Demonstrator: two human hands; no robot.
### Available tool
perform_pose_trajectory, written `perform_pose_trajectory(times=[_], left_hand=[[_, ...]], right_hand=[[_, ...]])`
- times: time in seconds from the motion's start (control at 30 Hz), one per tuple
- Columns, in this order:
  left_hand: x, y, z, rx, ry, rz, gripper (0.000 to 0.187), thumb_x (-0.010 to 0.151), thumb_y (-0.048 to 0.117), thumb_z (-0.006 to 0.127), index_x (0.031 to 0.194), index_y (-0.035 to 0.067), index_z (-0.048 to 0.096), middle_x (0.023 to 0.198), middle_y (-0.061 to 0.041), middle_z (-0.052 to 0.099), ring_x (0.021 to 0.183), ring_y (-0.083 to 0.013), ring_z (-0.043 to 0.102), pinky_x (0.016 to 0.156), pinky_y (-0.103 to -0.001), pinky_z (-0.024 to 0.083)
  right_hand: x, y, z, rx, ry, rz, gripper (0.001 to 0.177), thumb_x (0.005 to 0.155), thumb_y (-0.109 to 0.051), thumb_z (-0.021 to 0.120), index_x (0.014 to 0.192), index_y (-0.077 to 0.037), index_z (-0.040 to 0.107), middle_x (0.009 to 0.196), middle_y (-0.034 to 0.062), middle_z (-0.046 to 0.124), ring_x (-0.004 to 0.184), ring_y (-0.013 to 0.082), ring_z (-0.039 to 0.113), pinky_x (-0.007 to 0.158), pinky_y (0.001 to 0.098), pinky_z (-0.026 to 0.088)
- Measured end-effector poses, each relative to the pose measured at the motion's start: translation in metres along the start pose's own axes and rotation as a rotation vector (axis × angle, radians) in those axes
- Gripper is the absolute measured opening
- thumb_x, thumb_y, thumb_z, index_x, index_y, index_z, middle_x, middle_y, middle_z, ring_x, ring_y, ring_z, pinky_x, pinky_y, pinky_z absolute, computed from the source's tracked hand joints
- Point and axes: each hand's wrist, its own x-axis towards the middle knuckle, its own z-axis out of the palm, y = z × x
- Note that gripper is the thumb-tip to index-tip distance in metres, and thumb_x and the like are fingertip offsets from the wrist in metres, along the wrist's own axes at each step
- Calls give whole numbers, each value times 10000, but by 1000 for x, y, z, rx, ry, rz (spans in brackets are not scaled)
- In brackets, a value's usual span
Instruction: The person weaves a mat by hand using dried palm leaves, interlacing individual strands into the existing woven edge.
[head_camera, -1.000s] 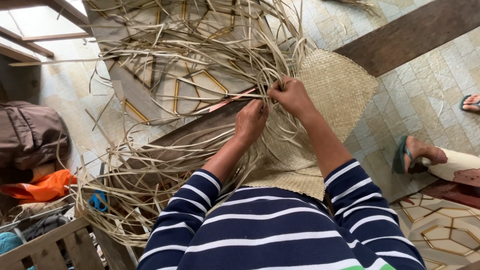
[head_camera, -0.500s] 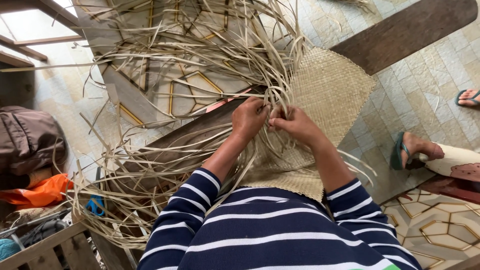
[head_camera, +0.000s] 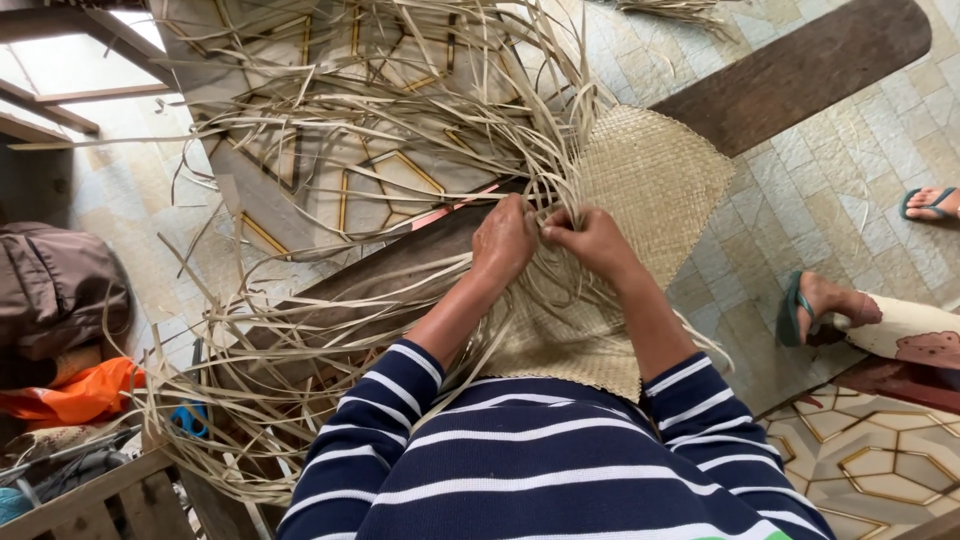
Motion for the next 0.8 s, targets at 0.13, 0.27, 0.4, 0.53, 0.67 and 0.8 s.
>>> perform_pose_trajectory(times=[0.13,0.27,0.4,0.53,0.67,0.8], left_hand=[[5,-19,23,68,132,103,48,891,136,403,894,98,432,793,-97,471,679,-327,548,564,-436,460],[4,-22,32,511,398,388,87,825,160,537,845,114,466,767,-40,450,581,-199,546,494,-294,474],[14,-39,43,203,296,316,121,830,182,499,831,94,417,755,-96,435,522,-350,520,420,-443,417],[9,-27,35,127,337,341,103,831,169,523,824,125,431,742,-52,440,526,-332,525,417,-411,422],[11,-35,45,161,428,298,213,785,255,591,767,115,432,732,-88,468,554,-355,549,431,-446,439],[13,-31,39,113,379,260,155,809,229,579,786,127,465,730,-40,504,559,-328,563,414,-419,443]], right_hand=[[28,23,6,223,34,3,184,718,-183,684,837,-43,687,651,100,621,590,149,564,566,302,451],[28,-3,-9,572,120,42,124,722,-110,702,705,-24,614,559,46,561,447,87,524,419,182,401],[16,-50,-37,769,152,-190,150,709,11,708,809,31,597,583,77,525,457,114,551,437,208,462],[34,-24,-29,113,184,-313,199,704,-134,754,846,-30,661,736,106,612,724,179,572,680,294,448],[57,6,-9,-401,39,4,232,739,-329,634,727,-104,686,675,157,626,723,360,600,687,454,444],[62,10,-1,-134,115,-137,286,773,-228,600,531,-80,564,412,50,458,394,130,425,457,308,386]])
